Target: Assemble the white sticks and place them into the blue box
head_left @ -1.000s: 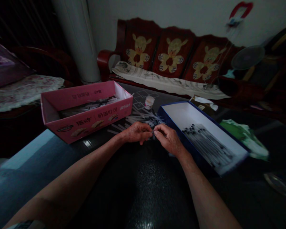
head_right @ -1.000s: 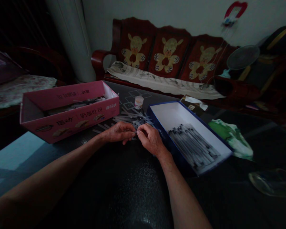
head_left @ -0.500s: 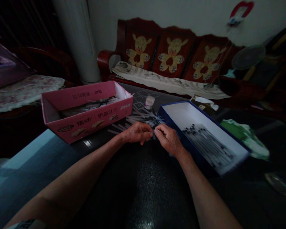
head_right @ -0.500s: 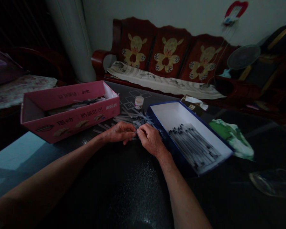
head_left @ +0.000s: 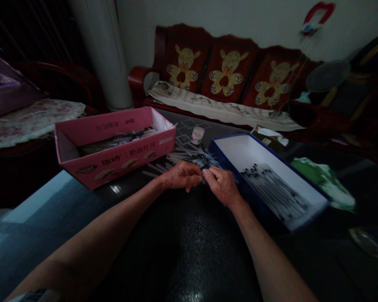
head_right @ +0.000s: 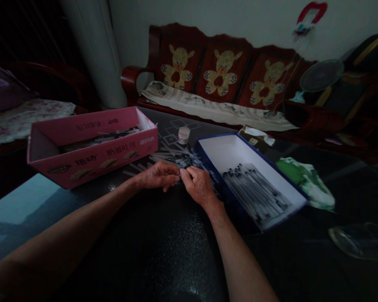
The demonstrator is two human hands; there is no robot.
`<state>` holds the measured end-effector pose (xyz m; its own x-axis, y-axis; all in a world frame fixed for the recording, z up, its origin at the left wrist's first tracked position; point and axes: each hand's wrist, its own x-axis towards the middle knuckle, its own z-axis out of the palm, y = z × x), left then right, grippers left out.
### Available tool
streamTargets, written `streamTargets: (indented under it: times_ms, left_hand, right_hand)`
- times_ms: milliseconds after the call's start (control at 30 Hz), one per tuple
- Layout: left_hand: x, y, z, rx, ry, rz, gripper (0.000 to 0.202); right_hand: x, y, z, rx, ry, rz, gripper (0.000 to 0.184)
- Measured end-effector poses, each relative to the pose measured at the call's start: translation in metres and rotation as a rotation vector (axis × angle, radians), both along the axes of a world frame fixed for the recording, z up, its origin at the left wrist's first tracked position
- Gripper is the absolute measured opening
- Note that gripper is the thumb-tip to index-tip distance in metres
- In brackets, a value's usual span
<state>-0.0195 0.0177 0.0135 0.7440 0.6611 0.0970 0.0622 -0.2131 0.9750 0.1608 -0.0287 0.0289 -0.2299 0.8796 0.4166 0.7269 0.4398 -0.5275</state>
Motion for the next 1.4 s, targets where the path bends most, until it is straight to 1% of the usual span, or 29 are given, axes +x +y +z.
streamTargets:
  times_ms: [67, 100, 167, 267, 333, 400, 467, 500, 533, 600, 633, 667, 700, 733, 767, 800, 833, 867, 933, 1000, 1033, 1067, 1100, 1133, 1167, 1233, 1267, 1333, 1400]
  left_hand:
    - [0.000, 0.000, 0.000, -0.004, -0.002, -0.001, 0.020]
    - [0.000, 0.000, 0.001, -0.012, -0.001, -0.003, 0.021]
    - [0.000, -0.001, 0.002, -0.023, 0.005, -0.005, 0.022]
    - [-0.001, -0.002, 0.004, -0.010, 0.018, 0.001, 0.020]
    - [-0.002, -0.002, 0.003, 0.015, 0.027, -0.004, 0.019]
    - [-0.001, -0.001, 0.002, 0.065, 0.046, -0.017, 0.020]
    - [0.000, -0.001, 0.002, 0.200, 0.060, -0.001, 0.022]
    - [0.000, -0.002, 0.003, 0.313, 0.049, 0.043, 0.022]
    - [0.000, -0.003, 0.004, 0.448, 0.018, 0.116, 0.022]
    - [0.000, -0.005, 0.009, 0.728, -0.096, 0.339, 0.026]
    - [-0.001, -0.006, 0.010, 0.832, -0.160, 0.458, 0.027]
    - [-0.002, -0.007, 0.012, 0.897, -0.206, 0.561, 0.026]
    - [-0.002, -0.008, 0.012, 0.930, -0.233, 0.631, 0.023]
    - [-0.002, -0.008, 0.011, 0.931, -0.246, 0.676, 0.020]
    - [-0.002, -0.008, 0.009, 0.897, -0.244, 0.700, 0.019]
    - [-0.002, -0.008, 0.006, 0.829, -0.233, 0.702, 0.020]
    - [-0.001, -0.006, 0.003, 0.730, -0.223, 0.680, 0.022]
    - [0.000, -0.004, 0.001, 0.589, -0.240, 0.675, 0.025]
    - [0.002, 0.000, -0.002, 0.243, -0.342, 0.655, 0.033]
    - [0.003, 0.006, -0.001, -0.086, -0.494, 0.653, 0.036]
    - [0.003, 0.008, 0.000, -0.236, -0.548, 0.617, 0.035]
    - [0.002, 0.010, 0.002, -0.360, -0.587, 0.581, 0.034]
    - [0.001, 0.011, 0.004, -0.450, -0.610, 0.544, 0.031]
    - [-0.001, 0.012, 0.005, -0.506, -0.616, 0.510, 0.030]
    - [-0.002, 0.013, 0.007, -0.530, -0.612, 0.482, 0.030]
    - [-0.004, 0.013, 0.008, -0.520, -0.582, 0.434, 0.034]
    - [-0.004, 0.013, 0.008, -0.505, -0.562, 0.409, 0.036]
    - [-0.004, 0.012, 0.009, -0.484, -0.526, 0.360, 0.040]
    - [-0.004, 0.011, 0.009, -0.469, -0.492, 0.338, 0.042]
  right_hand:
    - [-0.002, -0.001, -0.001, -0.007, 0.010, -0.066, 0.045]
    - [-0.002, -0.001, 0.000, -0.005, 0.012, -0.069, 0.045]
    - [-0.001, -0.001, 0.001, 0.014, 0.004, -0.016, 0.042]
    - [0.001, -0.001, 0.002, 0.020, -0.018, 0.093, 0.032]
    - [0.000, -0.001, 0.002, -0.002, -0.015, 0.105, 0.030]
    - [-0.001, -0.002, 0.002, -0.020, 0.007, 0.078, 0.033]
    - [0.000, -0.002, 0.002, -0.034, 0.043, 0.037, 0.035]
    - [0.001, -0.002, 0.003, -0.037, 0.064, 0.008, 0.036]
    - [0.003, -0.001, 0.004, -0.038, 0.089, -0.032, 0.037]
    - [0.008, 0.002, 0.005, -0.035, 0.174, -0.156, 0.039]
    - [0.011, 0.004, 0.004, -0.036, 0.257, -0.231, 0.040]
    - [0.013, 0.007, 0.003, -0.050, 0.372, -0.301, 0.040]
    - [0.014, 0.009, 0.002, -0.077, 0.513, -0.357, 0.040]
    - [0.014, 0.011, 0.000, -0.117, 0.662, -0.394, 0.040]
    - [0.011, 0.013, -0.002, -0.169, 0.795, -0.407, 0.040]
    - [0.008, 0.013, -0.005, -0.229, 0.891, -0.399, 0.040]
    - [0.003, 0.012, -0.007, -0.290, 0.941, -0.372, 0.040]
    - [-0.002, 0.011, -0.008, -0.345, 0.947, -0.332, 0.041]
    - [-0.012, 0.005, -0.009, -0.423, 0.869, -0.224, 0.041]
    - [-0.020, -0.001, -0.007, -0.472, 0.722, -0.102, 0.040]
    - [-0.022, -0.004, -0.006, -0.497, 0.630, -0.037, 0.039]
    - [-0.023, -0.006, -0.004, -0.506, 0.528, 0.015, 0.040]
    - [-0.022, -0.007, -0.002, -0.483, 0.416, 0.040, 0.040]
    - [-0.020, -0.007, 0.000, -0.424, 0.298, 0.034, 0.038]
    - [-0.017, -0.006, 0.002, -0.339, 0.179, -0.002, 0.035]
    - [-0.010, -0.004, 0.003, -0.171, -0.055, -0.132, 0.025]
    - [-0.007, -0.004, 0.003, -0.131, -0.171, -0.194, 0.020]
    - [-0.004, -0.004, 0.002, -0.150, -0.371, -0.286, 0.019]
    - [-0.006, -0.006, 0.001, -0.192, -0.509, -0.341, 0.024]
